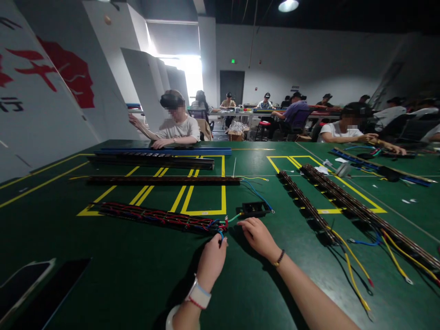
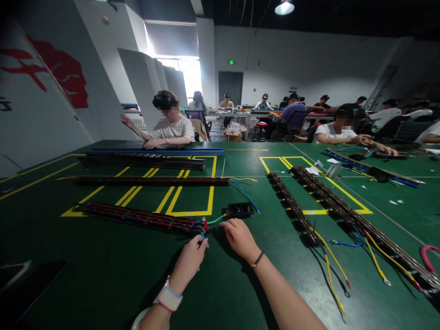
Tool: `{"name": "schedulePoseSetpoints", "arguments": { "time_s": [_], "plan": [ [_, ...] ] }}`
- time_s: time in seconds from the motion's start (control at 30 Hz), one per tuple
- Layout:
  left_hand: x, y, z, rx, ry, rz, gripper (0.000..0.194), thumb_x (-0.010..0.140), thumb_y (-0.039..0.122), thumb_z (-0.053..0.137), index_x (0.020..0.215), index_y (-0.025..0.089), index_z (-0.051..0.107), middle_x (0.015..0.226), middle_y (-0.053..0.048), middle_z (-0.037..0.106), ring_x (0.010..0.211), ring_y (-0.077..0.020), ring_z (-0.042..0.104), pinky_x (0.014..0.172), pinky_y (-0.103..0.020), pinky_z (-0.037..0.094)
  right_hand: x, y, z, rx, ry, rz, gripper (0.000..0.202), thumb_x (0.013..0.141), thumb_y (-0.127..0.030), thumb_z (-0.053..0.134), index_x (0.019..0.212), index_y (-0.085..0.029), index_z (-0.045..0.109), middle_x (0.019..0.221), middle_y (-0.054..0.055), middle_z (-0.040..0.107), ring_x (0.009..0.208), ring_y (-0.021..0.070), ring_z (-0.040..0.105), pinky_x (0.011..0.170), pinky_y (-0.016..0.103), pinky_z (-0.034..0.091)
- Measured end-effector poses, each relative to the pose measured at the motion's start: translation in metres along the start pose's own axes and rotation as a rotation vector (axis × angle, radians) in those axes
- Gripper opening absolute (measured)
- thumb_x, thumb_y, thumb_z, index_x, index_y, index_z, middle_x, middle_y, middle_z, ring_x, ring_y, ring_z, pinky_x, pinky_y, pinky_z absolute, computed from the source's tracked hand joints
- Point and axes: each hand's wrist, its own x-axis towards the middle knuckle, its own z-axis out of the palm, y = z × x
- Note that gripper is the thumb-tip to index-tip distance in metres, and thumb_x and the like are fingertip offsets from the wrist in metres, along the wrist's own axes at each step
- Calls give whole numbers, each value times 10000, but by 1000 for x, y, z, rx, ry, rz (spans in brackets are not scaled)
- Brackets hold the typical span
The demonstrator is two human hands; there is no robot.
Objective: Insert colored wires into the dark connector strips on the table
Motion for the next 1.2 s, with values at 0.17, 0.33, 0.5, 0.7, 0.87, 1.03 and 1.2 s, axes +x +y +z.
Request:
{"name": "schedulePoseSetpoints", "arguments": {
  "time_s": [0.17,0.33,0.5,0.7,0.87,1.03,1.2],
  "plan": [
    [-6,5,-22,349,-49,122,209,896,317,390,795,207,535,702,-71,608,629,-206,585,600,-278,354,1,2,1,27,6,50,261,899,-104,444,1087,-198,598,907,47,619,871,174,562,805,329,463],
    [-6,8,-35,411,-94,189,180,871,275,429,801,198,576,681,-84,603,681,-253,607,721,-373,409,1,4,2,35,-2,56,244,911,-129,439,1083,-194,600,900,53,616,864,172,566,792,321,465],
    [0,13,-41,377,-113,160,142,805,213,530,674,181,575,587,-65,555,726,-277,616,814,-441,402,0,5,1,40,-6,60,242,914,-140,436,1083,-195,600,901,55,616,862,172,565,789,322,468],
    [7,13,-42,315,-185,169,278,809,381,545,590,210,523,495,-7,497,553,-202,564,696,-321,400,-1,5,2,54,-5,85,241,911,-134,431,1074,-187,601,909,55,616,876,179,561,809,343,473],
    [9,9,-34,230,-104,124,461,843,542,438,542,199,509,486,-20,509,523,-178,545,601,-265,340,2,-2,-6,84,79,99,285,923,-125,389,1122,-194,580,987,76,616,942,186,570,840,360,492],
    [12,-6,-30,274,-4,160,455,869,528,401,641,184,594,641,-72,625,587,-187,578,562,-257,291,21,-48,-33,38,173,-18,323,937,-231,439,1254,-213,495,1178,106,570,1103,204,526,942,395,462],
    [12,-16,-27,268,28,250,312,843,432,504,675,185,594,706,-70,656,678,-178,603,607,-238,299,49,-83,-50,-271,-73,-408,323,904,-168,497,1219,-227,535,1303,68,525,1233,233,432,1044,437,363]
  ]
}}
